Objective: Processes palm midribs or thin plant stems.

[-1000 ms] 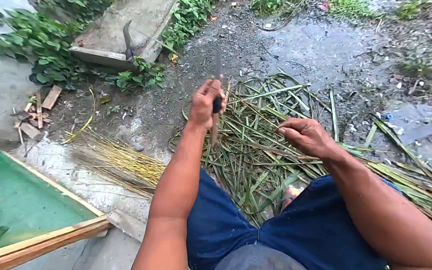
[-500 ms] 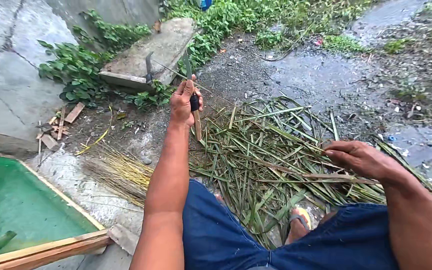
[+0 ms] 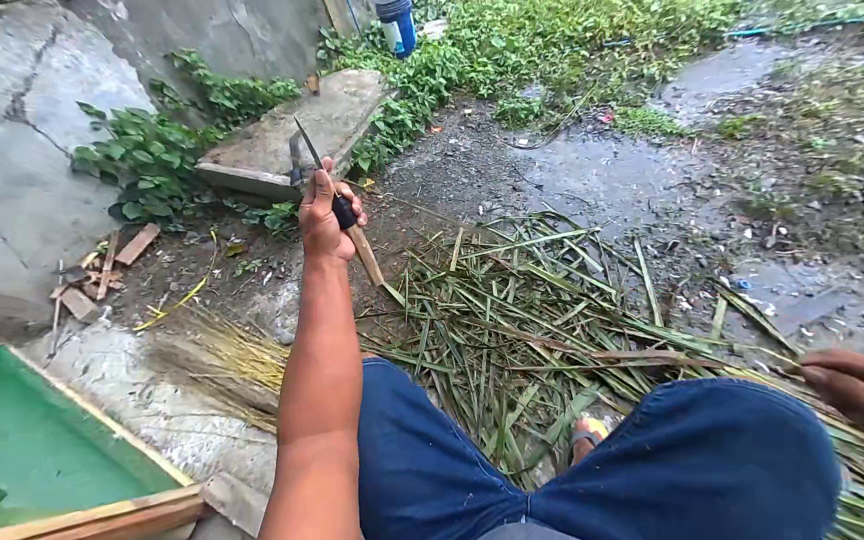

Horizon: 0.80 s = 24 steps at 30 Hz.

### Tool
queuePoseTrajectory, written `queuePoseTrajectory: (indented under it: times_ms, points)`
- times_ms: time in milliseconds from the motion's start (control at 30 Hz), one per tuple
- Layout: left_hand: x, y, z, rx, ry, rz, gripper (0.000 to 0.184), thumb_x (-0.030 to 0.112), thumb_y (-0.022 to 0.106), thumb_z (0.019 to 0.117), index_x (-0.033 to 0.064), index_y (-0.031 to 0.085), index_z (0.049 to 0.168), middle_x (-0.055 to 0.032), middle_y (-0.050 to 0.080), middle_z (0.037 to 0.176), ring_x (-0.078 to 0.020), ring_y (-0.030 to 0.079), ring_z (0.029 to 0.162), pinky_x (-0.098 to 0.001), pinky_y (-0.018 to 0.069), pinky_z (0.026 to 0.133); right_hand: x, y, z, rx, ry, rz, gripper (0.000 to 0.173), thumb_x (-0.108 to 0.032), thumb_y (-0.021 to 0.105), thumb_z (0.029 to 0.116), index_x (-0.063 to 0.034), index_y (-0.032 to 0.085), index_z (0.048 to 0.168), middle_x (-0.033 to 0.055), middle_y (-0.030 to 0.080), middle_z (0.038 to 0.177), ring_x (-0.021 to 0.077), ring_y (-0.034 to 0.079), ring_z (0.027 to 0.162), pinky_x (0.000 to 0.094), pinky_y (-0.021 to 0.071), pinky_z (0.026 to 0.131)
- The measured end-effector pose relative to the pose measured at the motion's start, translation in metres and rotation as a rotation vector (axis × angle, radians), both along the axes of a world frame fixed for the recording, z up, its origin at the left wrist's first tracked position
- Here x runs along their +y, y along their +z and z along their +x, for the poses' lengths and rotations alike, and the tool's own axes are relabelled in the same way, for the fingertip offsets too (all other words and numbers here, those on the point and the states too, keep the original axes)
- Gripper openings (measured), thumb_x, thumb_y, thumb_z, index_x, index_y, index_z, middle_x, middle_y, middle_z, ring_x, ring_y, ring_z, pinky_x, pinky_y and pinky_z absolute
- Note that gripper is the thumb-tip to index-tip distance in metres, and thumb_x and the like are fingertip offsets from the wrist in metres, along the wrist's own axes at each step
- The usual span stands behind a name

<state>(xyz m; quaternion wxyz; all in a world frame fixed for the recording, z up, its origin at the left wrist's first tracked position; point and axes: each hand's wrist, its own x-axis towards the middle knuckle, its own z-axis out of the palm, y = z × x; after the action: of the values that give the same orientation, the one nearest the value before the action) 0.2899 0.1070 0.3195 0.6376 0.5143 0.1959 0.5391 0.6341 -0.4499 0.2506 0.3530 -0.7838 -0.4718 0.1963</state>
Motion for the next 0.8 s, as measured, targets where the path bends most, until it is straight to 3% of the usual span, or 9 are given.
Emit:
queuePoseTrajectory:
  times_ms: [167, 300, 367, 433, 533, 667, 800]
  points:
    - [-0.047, -0.016, 0.035, 0.369, -0.139, -0.099, 0.037, 0.042, 0.037, 0.1106, 0.0205, 0.056, 0.133, 0.0054, 0.056, 0.076, -0.0078, 0.055, 0.057, -0.025, 0.0508, 0.051, -0.024, -0.016, -0.006, 0.148, -0.213, 0.237, 0.023, -0.031, 0.056, 0.0973, -0.0136, 0.071, 0.1, -0.0118, 0.056, 0.066, -0.0011, 0.048, 0.05, 0.0206, 0.0452, 0.049]
    - [-0.091, -0.015, 0.076, 0.583, -0.239, 0.014, 0.032, 0.027, 0.04, 0.1123, 0.0054, 0.051, 0.133, -0.0028, 0.059, 0.079, -0.0135, 0.061, 0.058, -0.0307, 0.0566, 0.051, 0.012, -0.014, -0.022, 0.369, -0.361, 0.499, 0.021, -0.016, 0.052, 0.0994, -0.0046, 0.067, 0.11, -0.0075, 0.057, 0.069, 0.0033, 0.051, 0.054, 0.0241, 0.0492, 0.055]
    - [-0.121, -0.012, 0.084, 0.661, -0.315, 0.126, 0.032, 0.023, 0.044, 0.111, 0.0025, 0.048, 0.136, -0.0057, 0.062, 0.085, -0.0153, 0.064, 0.062, -0.0325, 0.0583, 0.054, 0.038, -0.009, -0.033, 0.433, -0.312, 0.559, 0.022, -0.014, 0.054, 0.0999, -0.0008, 0.066, 0.113, -0.0019, 0.063, 0.08, 0.0071, 0.057, 0.063, 0.0291, 0.0533, 0.064]
    - [-0.147, -0.01, 0.088, 0.707, -0.402, 0.245, 0.029, 0.02, 0.045, 0.1102, 0.001, 0.052, 0.131, -0.0069, 0.066, 0.089, -0.0144, 0.065, 0.063, -0.0297, 0.0567, 0.053, 0.069, 0.0, -0.047, 0.464, -0.197, 0.547, 0.023, -0.015, 0.056, 0.1004, 0.0009, 0.065, 0.114, 0.0032, 0.066, 0.087, 0.0115, 0.063, 0.069, 0.0351, 0.0581, 0.071]
    - [-0.181, -0.005, 0.096, 0.681, -0.543, 0.338, 0.025, 0.019, 0.046, 0.1088, 0.0005, 0.057, 0.12, -0.0056, 0.068, 0.08, -0.0118, 0.062, 0.057, -0.0256, 0.0535, 0.049, 0.116, 0.019, -0.071, 0.47, -0.102, 0.519, 0.025, -0.017, 0.055, 0.1022, 0.0019, 0.064, 0.116, 0.0058, 0.066, 0.087, 0.0128, 0.063, 0.069, 0.035, 0.0572, 0.069]
    - [-0.208, -0.013, 0.104, 0.58, -0.781, 0.344, 0.044, 0.018, 0.052, 0.1016, 0.0056, 0.048, 0.143, -0.0021, 0.065, 0.073, -0.0103, 0.061, 0.055, -0.0259, 0.0539, 0.051, 0.166, 0.027, -0.103, 0.435, -0.031, 0.487, 0.025, -0.018, 0.055, 0.1029, 0.0016, 0.066, 0.115, 0.0037, 0.061, 0.08, 0.0076, 0.051, 0.061, 0.0276, 0.0467, 0.059]
    - [-0.203, -0.049, 0.104, 0.485, -0.858, 0.248, 0.043, 0.015, 0.054, 0.0988, 0.0033, 0.053, 0.141, -0.0018, 0.066, 0.073, -0.0098, 0.06, 0.055, -0.0262, 0.0535, 0.051, 0.189, 0.008, -0.121, 0.315, 0.065, 0.39, 0.025, -0.019, 0.057, 0.104, 0.0023, 0.069, 0.107, 0.0066, 0.063, 0.085, 0.0085, 0.053, 0.067, 0.03, 0.0475, 0.065]
